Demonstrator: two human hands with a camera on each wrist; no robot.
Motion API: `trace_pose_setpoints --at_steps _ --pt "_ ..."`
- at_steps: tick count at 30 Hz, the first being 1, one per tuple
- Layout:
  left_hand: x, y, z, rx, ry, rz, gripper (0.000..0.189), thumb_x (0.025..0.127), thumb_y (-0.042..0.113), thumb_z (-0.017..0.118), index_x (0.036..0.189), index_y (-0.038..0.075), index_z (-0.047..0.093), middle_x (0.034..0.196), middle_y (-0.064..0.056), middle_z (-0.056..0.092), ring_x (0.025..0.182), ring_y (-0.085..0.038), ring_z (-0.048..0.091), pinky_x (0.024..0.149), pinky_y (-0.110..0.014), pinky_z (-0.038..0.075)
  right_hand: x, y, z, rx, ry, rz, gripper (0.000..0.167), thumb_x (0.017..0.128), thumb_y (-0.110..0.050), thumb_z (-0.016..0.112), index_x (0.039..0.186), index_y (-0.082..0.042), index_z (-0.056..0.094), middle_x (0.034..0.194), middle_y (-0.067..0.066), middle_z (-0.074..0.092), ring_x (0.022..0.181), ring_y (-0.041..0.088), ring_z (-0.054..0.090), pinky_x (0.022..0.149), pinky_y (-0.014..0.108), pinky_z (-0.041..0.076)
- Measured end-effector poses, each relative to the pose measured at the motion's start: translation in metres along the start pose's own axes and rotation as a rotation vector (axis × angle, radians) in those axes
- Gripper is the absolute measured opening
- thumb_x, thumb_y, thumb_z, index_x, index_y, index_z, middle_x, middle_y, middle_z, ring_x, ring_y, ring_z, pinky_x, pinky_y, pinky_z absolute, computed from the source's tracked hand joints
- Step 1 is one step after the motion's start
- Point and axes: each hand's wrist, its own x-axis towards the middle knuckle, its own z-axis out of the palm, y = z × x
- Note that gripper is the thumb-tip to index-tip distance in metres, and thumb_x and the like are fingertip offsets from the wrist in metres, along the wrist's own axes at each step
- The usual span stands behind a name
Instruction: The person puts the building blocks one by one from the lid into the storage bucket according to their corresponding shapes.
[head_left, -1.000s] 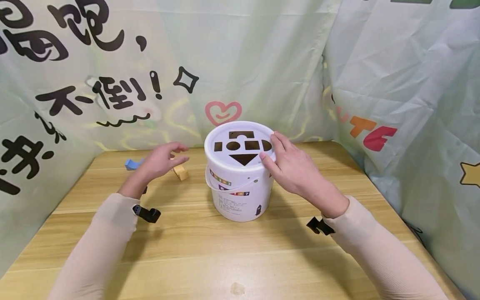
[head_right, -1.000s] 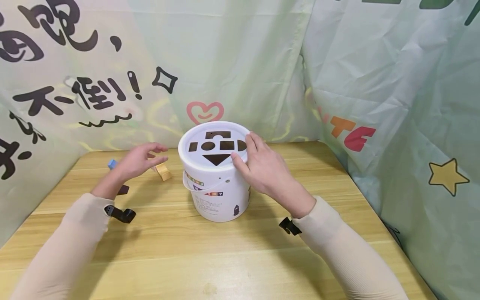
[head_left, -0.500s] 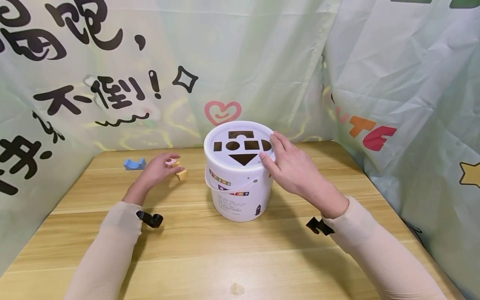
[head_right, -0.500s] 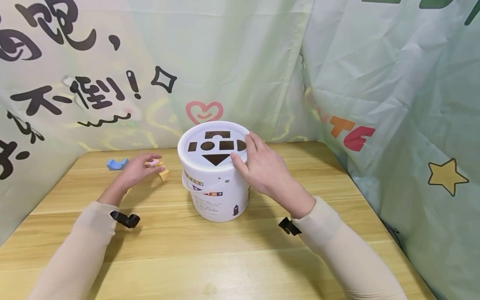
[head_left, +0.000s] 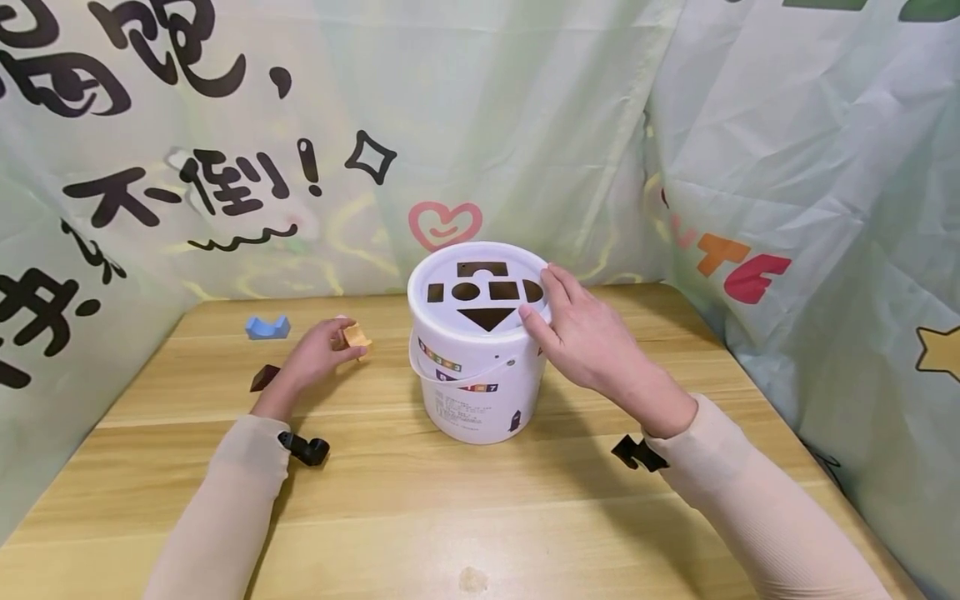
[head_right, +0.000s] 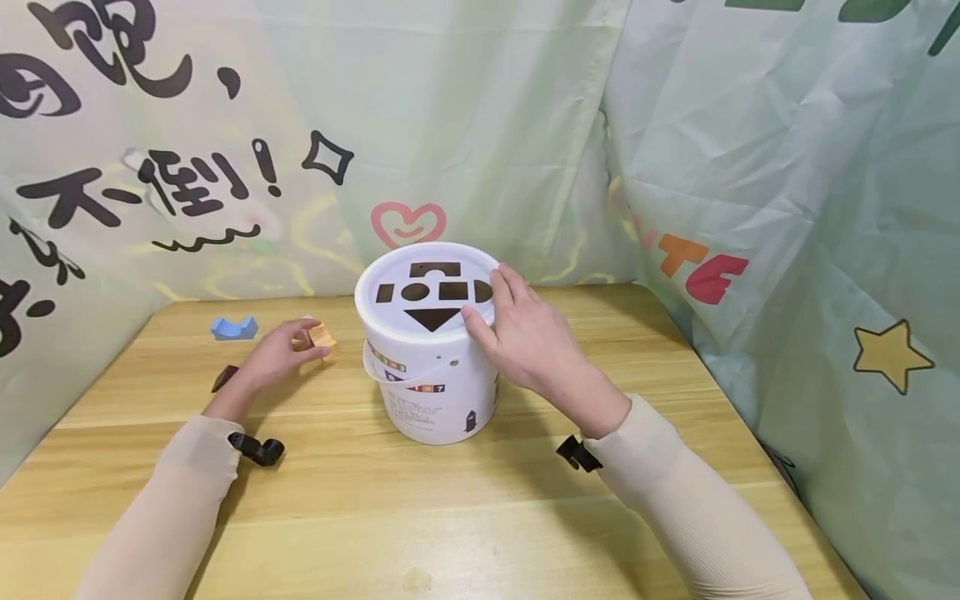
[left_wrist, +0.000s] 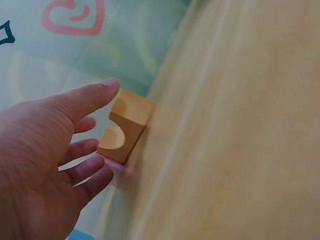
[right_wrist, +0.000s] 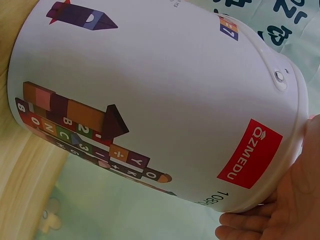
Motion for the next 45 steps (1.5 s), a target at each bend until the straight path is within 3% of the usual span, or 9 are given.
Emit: trace_pose_setpoints --at_steps 5,11,16,21,30,36,42,45 --pt "-0.001 -0.002 0.006 -0.009 0.012 -0.017 0.074 0.095 0.036 0.065 0.144 -0.01 0.036 0.14 -0.035 0.037 0.125 -0.046 0.043 0.104 -0.058 0.035 0.0 0.0 0.0 -0.003 -0.01 0.004 0.071 0.103 -0.051 0.029 0.149 0.003 0.031 0.152 0.022 0.031 0.124 0.044 0.048 0.097 0.058 0.042" --pt "-0.002 -0.005 0.008 -0.051 0.001 -0.105 0.085 0.095 0.044 0.062 0.151 -0.005 0.022 0.142 -0.034 0.04 0.13 -0.046 0.039 0.107 -0.058 0.031 0.0 -0.001 0.0 -0.004 0.002 -0.001 0.07 0.103 -0.05 0.03 0.148 0.004 0.031 0.152 0.022 0.031 0.125 0.044 0.047 0.097 0.058 0.042" --pt "-0.001 -0.007 0.008 -0.048 -0.021 -0.158 0.09 0.093 0.054 0.059 0.153 -0.001 0.021 0.143 -0.033 0.039 0.133 -0.046 0.037 0.107 -0.059 0.031 0.0 -0.001 0.0 0.003 0.008 -0.004 0.071 0.103 -0.05 0.031 0.148 0.005 0.031 0.152 0.023 0.031 0.127 0.043 0.045 0.098 0.057 0.041" --pt "-0.003 -0.008 0.007 -0.099 -0.012 -0.148 0.085 0.093 0.049 0.063 0.153 0.0 0.026 0.141 -0.032 0.043 0.13 -0.045 0.042 0.105 -0.057 0.035 0.0 -0.001 -0.002 0.006 0.004 0.001 0.071 0.103 -0.05 0.03 0.149 0.004 0.03 0.153 0.022 0.03 0.128 0.044 0.045 0.099 0.058 0.041" --pt "-0.009 -0.01 0.003 -0.331 0.063 -0.153 0.075 0.089 0.037 0.073 0.148 0.006 0.038 0.139 -0.021 0.045 0.126 -0.039 0.049 0.099 -0.05 0.045 -0.001 -0.001 -0.001 0.007 0.006 -0.001 0.071 0.103 -0.051 0.03 0.148 0.004 0.031 0.152 0.023 0.031 0.126 0.044 0.046 0.098 0.057 0.042" --pt "-0.012 -0.007 0.001 -0.396 0.05 -0.131 0.078 0.088 0.019 0.076 0.152 0.007 0.032 0.148 -0.024 0.033 0.121 -0.043 0.053 0.09 -0.041 0.052 0.0 -0.001 -0.001 0.009 -0.005 0.003 0.071 0.103 -0.05 0.029 0.149 0.004 0.03 0.152 0.023 0.03 0.127 0.044 0.046 0.099 0.057 0.041" --pt "-0.013 -0.009 0.001 -0.465 0.038 -0.104 0.081 0.087 0.018 0.077 0.153 0.009 0.029 0.148 -0.027 0.036 0.122 -0.043 0.052 0.093 -0.04 0.051 -0.001 -0.001 -0.001 0.013 -0.005 0.007 0.072 0.103 -0.051 0.03 0.149 0.005 0.029 0.153 0.022 0.03 0.127 0.044 0.046 0.1 0.057 0.04" --pt "-0.014 -0.009 0.001 -0.55 0.032 -0.103 0.083 0.087 0.015 0.076 0.154 0.012 0.028 0.148 -0.025 0.034 0.123 -0.043 0.05 0.093 -0.039 0.051 -0.001 -0.001 -0.001 0.014 -0.005 0.008 0.072 0.103 -0.051 0.029 0.149 0.005 0.029 0.153 0.022 0.03 0.127 0.044 0.045 0.1 0.057 0.04"
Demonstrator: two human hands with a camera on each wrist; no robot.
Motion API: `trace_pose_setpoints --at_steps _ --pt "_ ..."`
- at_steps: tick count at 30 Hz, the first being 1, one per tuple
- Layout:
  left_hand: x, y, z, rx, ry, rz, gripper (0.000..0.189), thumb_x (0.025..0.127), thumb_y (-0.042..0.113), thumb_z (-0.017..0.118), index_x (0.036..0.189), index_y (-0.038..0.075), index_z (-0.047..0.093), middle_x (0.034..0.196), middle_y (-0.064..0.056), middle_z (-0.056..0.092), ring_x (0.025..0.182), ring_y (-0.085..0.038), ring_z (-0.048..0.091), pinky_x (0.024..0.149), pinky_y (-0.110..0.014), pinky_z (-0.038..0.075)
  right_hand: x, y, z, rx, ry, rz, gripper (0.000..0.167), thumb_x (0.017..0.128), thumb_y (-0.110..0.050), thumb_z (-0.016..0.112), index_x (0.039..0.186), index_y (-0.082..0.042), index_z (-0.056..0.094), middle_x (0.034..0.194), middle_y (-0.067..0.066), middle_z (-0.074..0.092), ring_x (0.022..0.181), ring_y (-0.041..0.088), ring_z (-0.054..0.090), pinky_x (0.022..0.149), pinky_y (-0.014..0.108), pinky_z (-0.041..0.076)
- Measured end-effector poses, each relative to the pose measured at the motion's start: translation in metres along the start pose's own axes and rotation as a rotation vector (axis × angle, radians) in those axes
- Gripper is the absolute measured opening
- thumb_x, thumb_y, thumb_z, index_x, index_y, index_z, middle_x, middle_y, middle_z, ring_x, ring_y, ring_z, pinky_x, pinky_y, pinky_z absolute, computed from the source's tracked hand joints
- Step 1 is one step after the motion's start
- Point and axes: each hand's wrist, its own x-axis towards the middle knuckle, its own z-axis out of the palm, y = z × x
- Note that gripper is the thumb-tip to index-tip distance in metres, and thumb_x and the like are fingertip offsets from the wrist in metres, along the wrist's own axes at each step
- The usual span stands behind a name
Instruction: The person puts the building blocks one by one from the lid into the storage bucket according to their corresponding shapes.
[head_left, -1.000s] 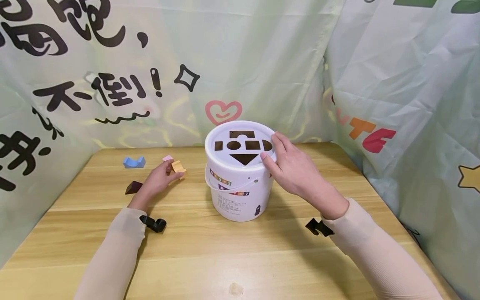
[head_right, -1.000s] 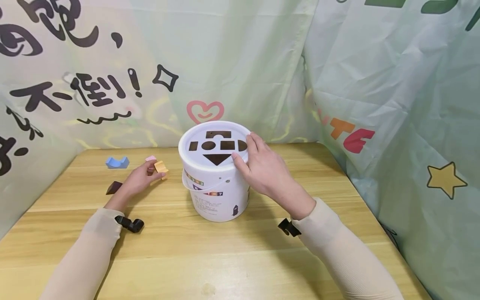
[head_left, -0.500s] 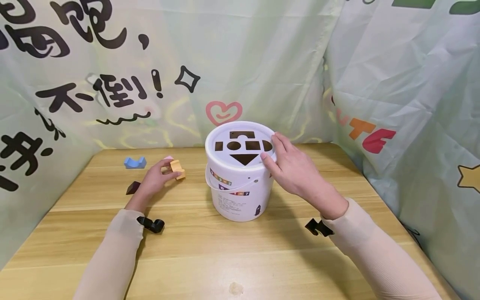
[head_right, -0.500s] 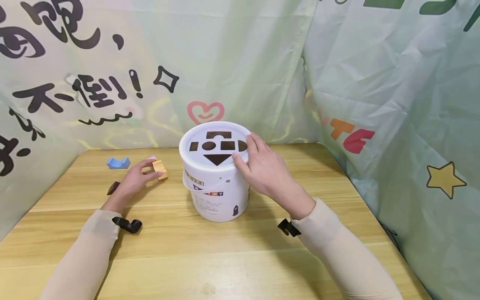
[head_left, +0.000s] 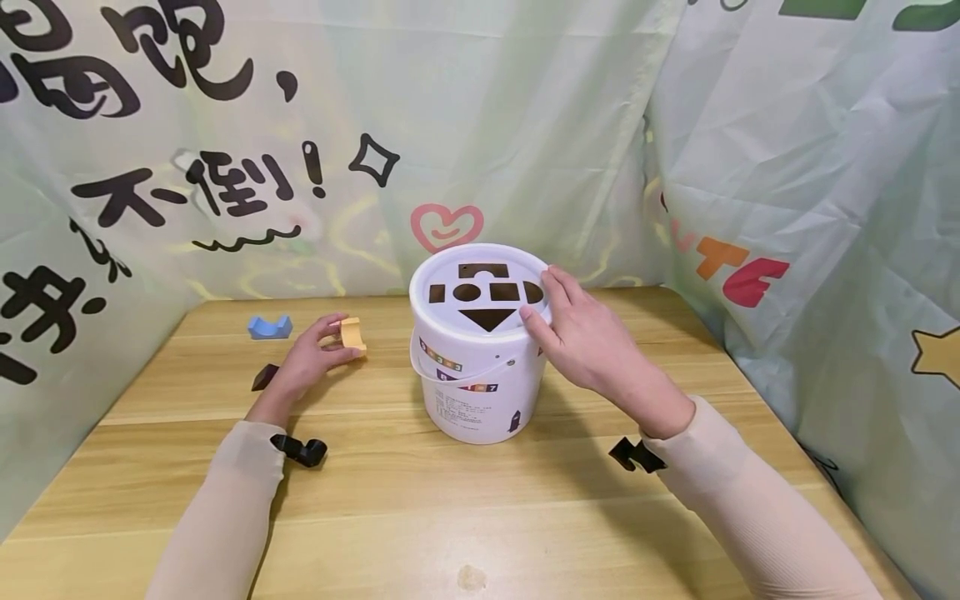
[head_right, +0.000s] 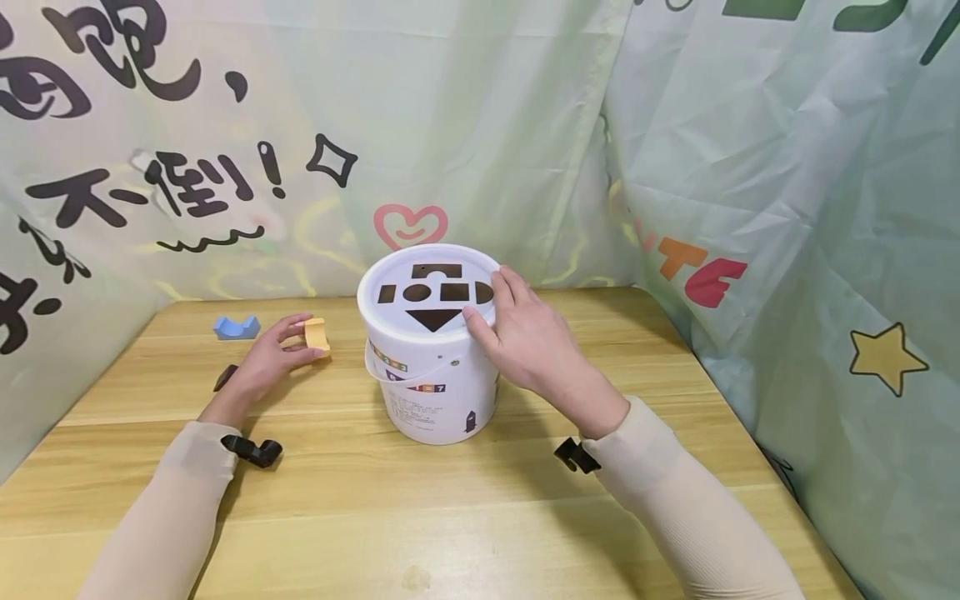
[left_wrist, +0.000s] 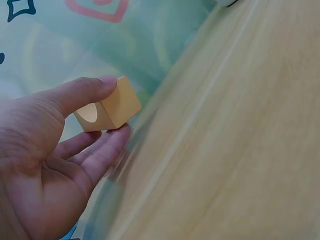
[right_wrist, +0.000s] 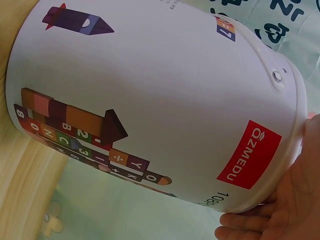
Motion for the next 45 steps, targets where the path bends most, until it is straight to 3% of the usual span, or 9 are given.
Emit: trace_pose_setpoints --at_steps 4,6,18,24,30,33,37,40,45 --pt "0.002 0.0 0.0 -0.117 -0.021 -0.005 0.082 0.087 0.006 0.075 0.154 0.013 0.027 0.145 -0.026 0.034 0.12 -0.041 0.051 0.087 -0.036 0.054 -0.001 0.001 -0.001 0.002 -0.001 0.005 0.072 0.103 -0.051 0.029 0.149 0.004 0.029 0.153 0.022 0.029 0.127 0.044 0.046 0.101 0.057 0.04" --pt "0.004 0.0 0.001 -0.13 -0.028 -0.001 0.082 0.087 0.004 0.074 0.153 0.012 0.027 0.143 -0.028 0.036 0.117 -0.039 0.052 0.085 -0.036 0.055 -0.001 0.001 -0.001 0.001 -0.002 0.008 0.072 0.103 -0.051 0.029 0.15 0.004 0.029 0.153 0.022 0.029 0.126 0.044 0.046 0.1 0.057 0.04" --pt "-0.001 0.015 0.0 -0.103 -0.033 0.015 0.078 0.09 0.004 0.071 0.153 0.012 0.027 0.143 -0.027 0.036 0.109 -0.033 0.055 0.085 -0.039 0.055 -0.001 0.0 0.0 -0.003 0.005 -0.012 0.072 0.102 -0.053 0.03 0.148 0.002 0.032 0.152 0.021 0.032 0.125 0.043 0.048 0.099 0.055 0.042" --pt "-0.001 0.029 0.0 -0.073 -0.034 0.062 0.077 0.09 -0.002 0.067 0.154 0.013 0.026 0.147 -0.028 0.032 0.123 -0.041 0.048 0.083 -0.028 0.055 -0.001 -0.001 0.0 -0.001 0.013 -0.014 0.072 0.102 -0.053 0.03 0.148 0.002 0.032 0.151 0.021 0.032 0.123 0.043 0.05 0.097 0.056 0.043" --pt "0.0 0.048 -0.003 -0.046 -0.041 0.089 0.076 0.092 0.002 0.066 0.154 0.011 0.023 0.147 -0.029 0.034 0.124 -0.043 0.046 0.082 -0.019 0.052 -0.001 0.0 0.0 -0.002 0.023 -0.021 0.07 0.102 -0.051 0.031 0.147 0.002 0.033 0.151 0.022 0.033 0.121 0.043 0.051 0.096 0.056 0.044" --pt "-0.001 0.06 -0.004 -0.085 -0.037 0.109 0.065 0.097 0.008 0.062 0.153 0.011 0.029 0.143 -0.028 0.036 0.118 -0.039 0.05 0.086 -0.028 0.054 -0.001 0.0 0.0 -0.001 0.029 -0.025 0.069 0.102 -0.051 0.032 0.147 0.002 0.034 0.15 0.022 0.034 0.121 0.043 0.051 0.095 0.056 0.044" --pt "-0.002 0.078 -0.006 -0.069 -0.021 0.159 0.048 0.103 0.014 0.05 0.15 0.013 0.037 0.136 -0.029 0.041 0.105 -0.03 0.058 0.084 -0.037 0.055 -0.001 0.0 -0.001 -0.001 0.032 -0.027 0.069 0.102 -0.05 0.032 0.147 0.002 0.034 0.15 0.021 0.034 0.12 0.043 0.052 0.095 0.056 0.045" --pt "-0.003 0.096 -0.009 0.012 -0.005 0.198 0.044 0.105 0.013 0.046 0.148 0.012 0.04 0.133 -0.029 0.046 0.101 -0.029 0.06 0.08 -0.036 0.057 -0.001 0.0 -0.001 -0.002 0.03 -0.027 0.068 0.102 -0.05 0.032 0.146 0.002 0.034 0.15 0.022 0.034 0.12 0.043 0.052 0.095 0.056 0.045" --pt "-0.003 0.128 -0.012 0.151 0.021 0.246 0.048 0.103 0.01 0.049 0.15 0.01 0.036 0.134 -0.029 0.048 0.106 -0.038 0.059 0.075 -0.03 0.058 -0.001 -0.001 -0.001 -0.001 0.026 -0.025 0.068 0.102 -0.05 0.032 0.146 0.002 0.035 0.15 0.022 0.034 0.121 0.043 0.051 0.096 0.056 0.044"
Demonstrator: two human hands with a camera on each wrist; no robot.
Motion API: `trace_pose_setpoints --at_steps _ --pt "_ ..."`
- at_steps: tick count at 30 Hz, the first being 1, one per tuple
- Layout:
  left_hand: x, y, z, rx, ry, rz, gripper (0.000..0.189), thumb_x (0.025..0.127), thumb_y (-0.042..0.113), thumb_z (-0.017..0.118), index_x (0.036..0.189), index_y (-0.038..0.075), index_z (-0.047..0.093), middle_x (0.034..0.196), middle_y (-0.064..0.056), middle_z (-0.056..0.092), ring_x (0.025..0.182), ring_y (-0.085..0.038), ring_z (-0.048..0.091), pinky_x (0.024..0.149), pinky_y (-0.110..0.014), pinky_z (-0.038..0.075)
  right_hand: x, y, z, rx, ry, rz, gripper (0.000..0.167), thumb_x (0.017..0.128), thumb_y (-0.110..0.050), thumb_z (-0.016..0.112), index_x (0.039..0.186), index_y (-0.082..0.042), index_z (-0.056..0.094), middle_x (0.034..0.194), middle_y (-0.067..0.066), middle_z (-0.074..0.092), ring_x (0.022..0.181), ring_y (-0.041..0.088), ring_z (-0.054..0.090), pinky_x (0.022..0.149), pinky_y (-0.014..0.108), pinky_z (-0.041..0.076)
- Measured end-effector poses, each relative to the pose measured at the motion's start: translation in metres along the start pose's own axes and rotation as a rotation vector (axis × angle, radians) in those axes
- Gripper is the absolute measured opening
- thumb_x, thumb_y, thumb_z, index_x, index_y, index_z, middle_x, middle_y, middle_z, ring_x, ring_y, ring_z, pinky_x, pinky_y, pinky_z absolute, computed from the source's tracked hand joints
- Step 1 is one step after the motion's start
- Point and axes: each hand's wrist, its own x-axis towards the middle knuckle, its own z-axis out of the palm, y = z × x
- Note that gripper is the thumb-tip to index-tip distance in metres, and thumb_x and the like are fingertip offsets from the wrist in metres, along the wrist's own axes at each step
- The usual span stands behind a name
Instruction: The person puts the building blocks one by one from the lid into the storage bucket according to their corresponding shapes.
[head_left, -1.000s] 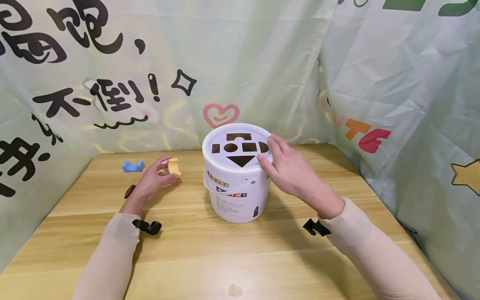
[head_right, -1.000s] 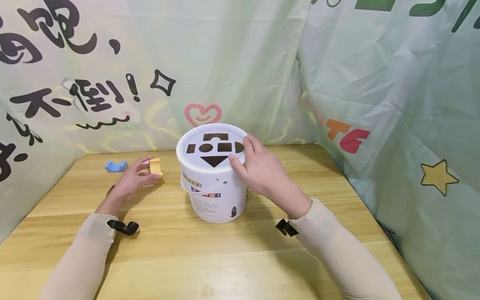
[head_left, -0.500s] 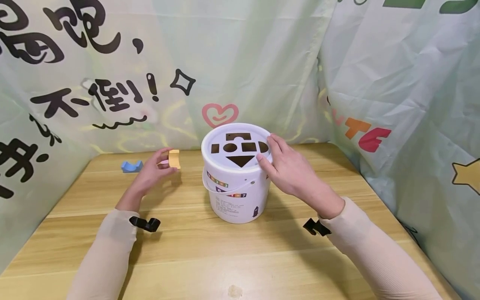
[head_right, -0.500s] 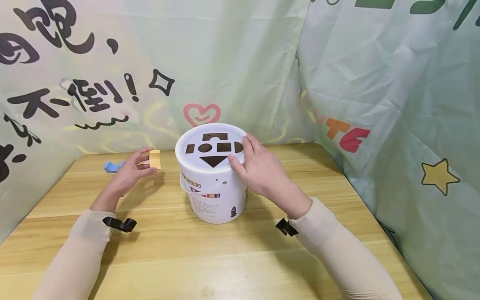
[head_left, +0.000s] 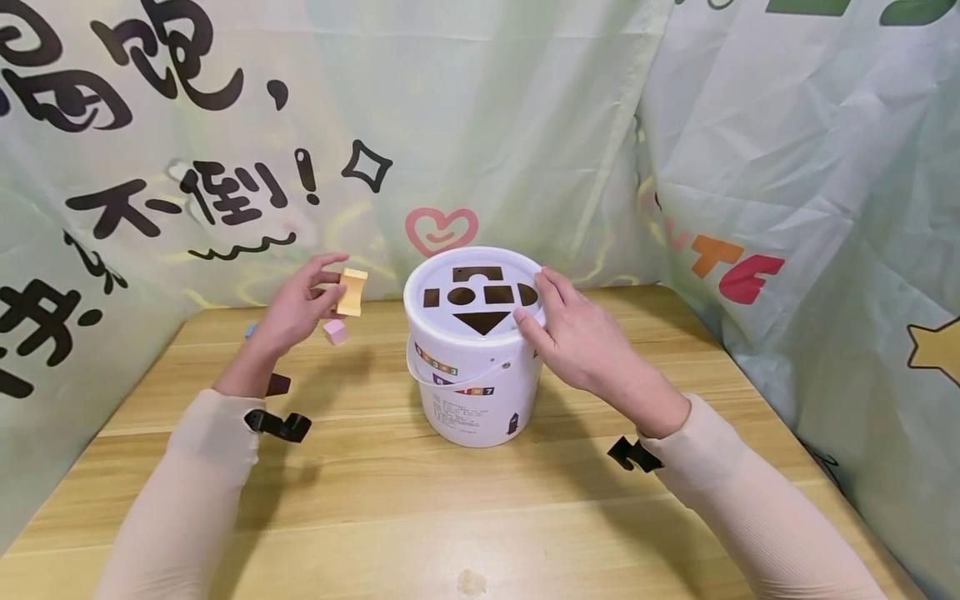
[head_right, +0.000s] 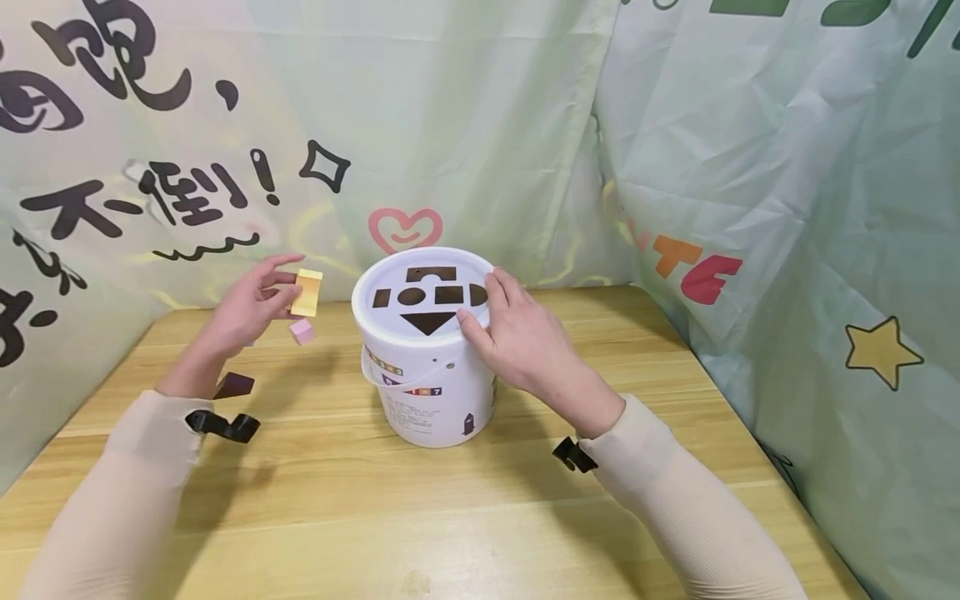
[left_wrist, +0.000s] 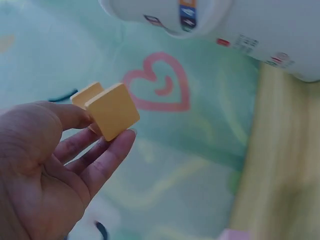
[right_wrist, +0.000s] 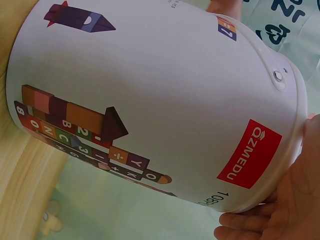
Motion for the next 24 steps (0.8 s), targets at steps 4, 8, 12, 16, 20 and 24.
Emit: trace_pose_setpoints --at_steps 4,8,12,16,20,24 --pt "0.007 0.022 -0.004 0.071 0.013 0.015 0.047 0.101 0.012 0.055 0.144 0.004 0.039 0.132 -0.026 0.052 0.109 -0.038 0.06 0.075 -0.026 0.057 0.0 0.001 0.0 -0.003 -0.001 0.0 0.069 0.102 -0.051 0.032 0.146 0.002 0.034 0.15 0.022 0.034 0.121 0.043 0.051 0.095 0.056 0.045" --pt "0.014 0.042 -0.006 0.168 0.021 0.05 0.037 0.099 0.015 0.059 0.133 0.002 0.05 0.124 -0.02 0.06 0.1 -0.034 0.066 0.073 -0.021 0.055 0.001 0.001 0.001 -0.007 -0.001 0.0 0.069 0.102 -0.051 0.031 0.146 0.002 0.035 0.15 0.022 0.034 0.12 0.043 0.051 0.094 0.056 0.045" --pt "0.021 0.06 -0.007 0.268 0.035 0.123 0.033 0.098 0.015 0.062 0.129 0.003 0.057 0.115 -0.019 0.065 0.092 -0.033 0.068 0.073 -0.026 0.054 0.0 0.001 0.001 -0.006 -0.001 0.002 0.069 0.102 -0.051 0.032 0.146 0.002 0.035 0.15 0.022 0.034 0.122 0.042 0.05 0.095 0.056 0.045" --pt "0.028 0.076 -0.006 0.335 0.034 0.153 0.034 0.097 0.017 0.063 0.13 0.007 0.059 0.116 -0.015 0.066 0.101 -0.033 0.066 0.083 -0.041 0.052 0.0 0.0 0.001 -0.008 -0.005 0.007 0.07 0.102 -0.052 0.031 0.146 0.002 0.035 0.15 0.022 0.033 0.123 0.042 0.05 0.095 0.056 0.045" --pt "0.035 0.093 -0.002 0.374 -0.003 0.152 0.036 0.098 0.019 0.062 0.133 0.01 0.059 0.122 -0.012 0.064 0.107 -0.033 0.064 0.09 -0.048 0.05 0.0 0.0 0.001 -0.009 -0.007 0.008 0.07 0.102 -0.052 0.031 0.147 0.002 0.034 0.151 0.021 0.033 0.124 0.042 0.049 0.096 0.056 0.044" --pt "0.043 0.11 0.005 0.415 -0.06 0.173 0.037 0.099 0.018 0.061 0.135 0.01 0.058 0.123 -0.013 0.064 0.108 -0.032 0.064 0.088 -0.047 0.051 0.0 0.0 0.001 -0.011 -0.005 0.008 0.07 0.102 -0.052 0.03 0.146 0.002 0.035 0.151 0.021 0.033 0.126 0.041 0.048 0.097 0.055 0.044"
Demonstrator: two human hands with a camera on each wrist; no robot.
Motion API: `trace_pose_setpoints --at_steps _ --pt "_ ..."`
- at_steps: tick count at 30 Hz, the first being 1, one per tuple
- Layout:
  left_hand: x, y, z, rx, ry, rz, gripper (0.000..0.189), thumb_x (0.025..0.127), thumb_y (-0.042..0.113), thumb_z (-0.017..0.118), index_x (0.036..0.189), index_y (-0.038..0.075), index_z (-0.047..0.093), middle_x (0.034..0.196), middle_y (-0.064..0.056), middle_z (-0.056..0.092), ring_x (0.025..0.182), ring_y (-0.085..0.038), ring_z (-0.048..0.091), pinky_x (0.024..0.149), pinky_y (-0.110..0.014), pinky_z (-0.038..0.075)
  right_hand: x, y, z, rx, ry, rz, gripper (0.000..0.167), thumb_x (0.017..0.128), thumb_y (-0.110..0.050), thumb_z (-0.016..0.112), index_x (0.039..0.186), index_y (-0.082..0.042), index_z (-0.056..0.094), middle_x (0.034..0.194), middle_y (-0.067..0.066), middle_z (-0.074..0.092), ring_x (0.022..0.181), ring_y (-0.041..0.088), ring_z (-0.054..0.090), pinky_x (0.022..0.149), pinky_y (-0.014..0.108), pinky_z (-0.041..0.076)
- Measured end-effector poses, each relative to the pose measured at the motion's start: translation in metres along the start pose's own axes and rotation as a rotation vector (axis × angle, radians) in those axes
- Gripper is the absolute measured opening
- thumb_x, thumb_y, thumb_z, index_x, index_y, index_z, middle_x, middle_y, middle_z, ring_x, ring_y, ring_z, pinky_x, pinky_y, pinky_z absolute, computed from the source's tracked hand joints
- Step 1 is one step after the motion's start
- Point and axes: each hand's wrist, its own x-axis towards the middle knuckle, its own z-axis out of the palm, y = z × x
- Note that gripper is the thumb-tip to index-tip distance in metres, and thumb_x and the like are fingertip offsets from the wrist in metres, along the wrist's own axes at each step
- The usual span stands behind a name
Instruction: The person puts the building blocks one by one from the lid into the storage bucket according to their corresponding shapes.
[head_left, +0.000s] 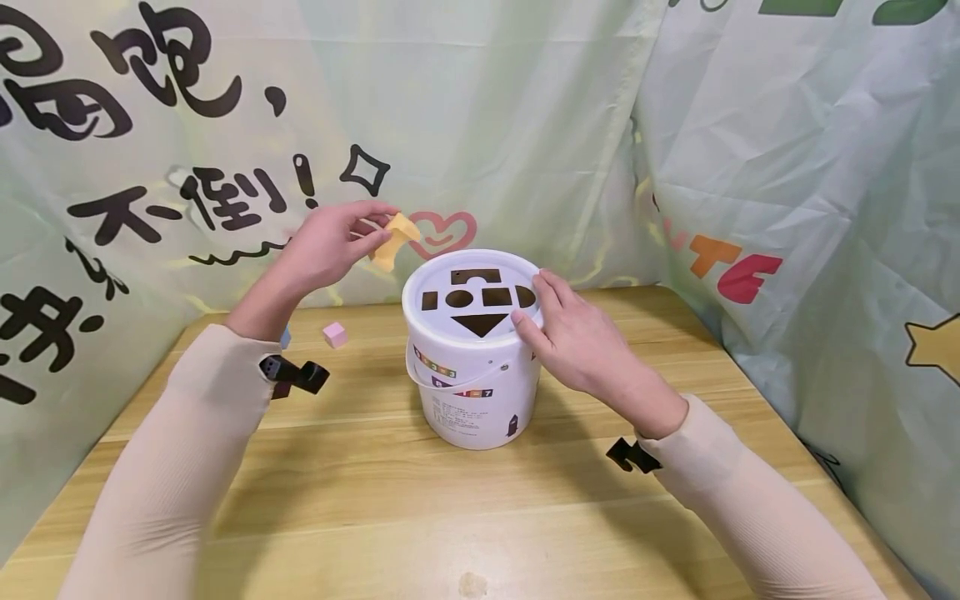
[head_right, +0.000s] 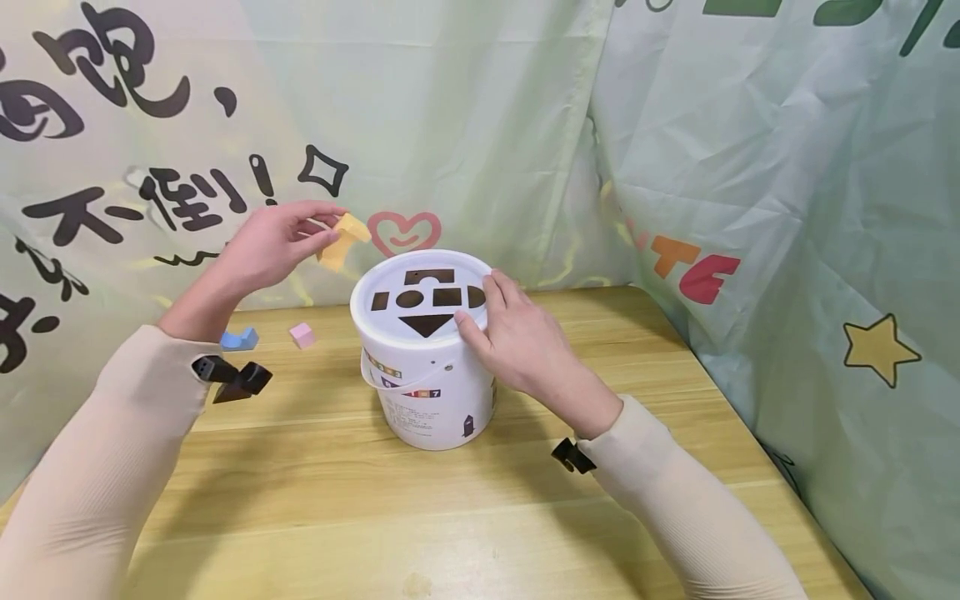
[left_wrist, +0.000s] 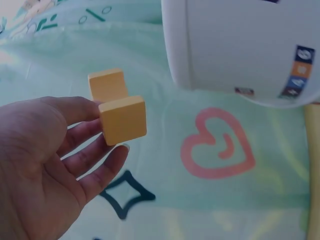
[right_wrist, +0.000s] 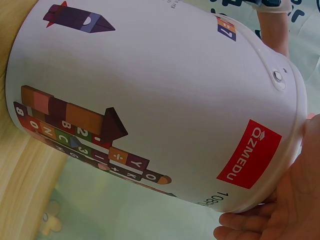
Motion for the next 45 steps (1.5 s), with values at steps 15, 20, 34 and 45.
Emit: trace_pose_setpoints --at_steps 15,20,34,45 --pt "0.04 0.036 0.013 0.099 -0.108 0.165 0.028 0.097 0.012 0.062 0.125 0.006 0.064 0.114 -0.012 0.067 0.103 -0.027 0.065 0.09 -0.039 0.05 0.0 0.0 0.0 0.005 0.013 -0.005 0.069 0.102 -0.052 0.032 0.145 0.001 0.036 0.15 0.021 0.035 0.123 0.042 0.05 0.095 0.056 0.045" --pt "0.049 0.045 0.025 0.1 -0.197 0.188 0.028 0.098 0.009 0.06 0.126 0.006 0.064 0.113 -0.011 0.067 0.102 -0.024 0.065 0.083 -0.034 0.054 0.0 0.001 0.001 0.004 0.019 -0.009 0.069 0.102 -0.052 0.032 0.145 0.002 0.036 0.15 0.021 0.035 0.122 0.042 0.051 0.095 0.056 0.045" --pt "0.068 0.057 0.049 0.26 -0.329 0.303 0.026 0.099 0.011 0.058 0.123 0.007 0.066 0.114 -0.007 0.068 0.105 -0.022 0.062 0.093 -0.035 0.047 0.001 0.0 0.001 0.005 0.01 -0.004 0.07 0.102 -0.052 0.031 0.146 0.002 0.035 0.15 0.021 0.034 0.122 0.042 0.051 0.093 0.056 0.046" --pt "0.071 0.061 0.059 0.395 -0.407 0.211 0.026 0.099 0.021 0.06 0.124 0.021 0.067 0.115 0.004 0.064 0.104 -0.015 0.057 0.081 -0.042 0.045 0.001 0.001 0.001 0.008 0.007 -0.004 0.07 0.102 -0.052 0.03 0.146 0.002 0.035 0.15 0.021 0.034 0.122 0.042 0.05 0.095 0.056 0.045"
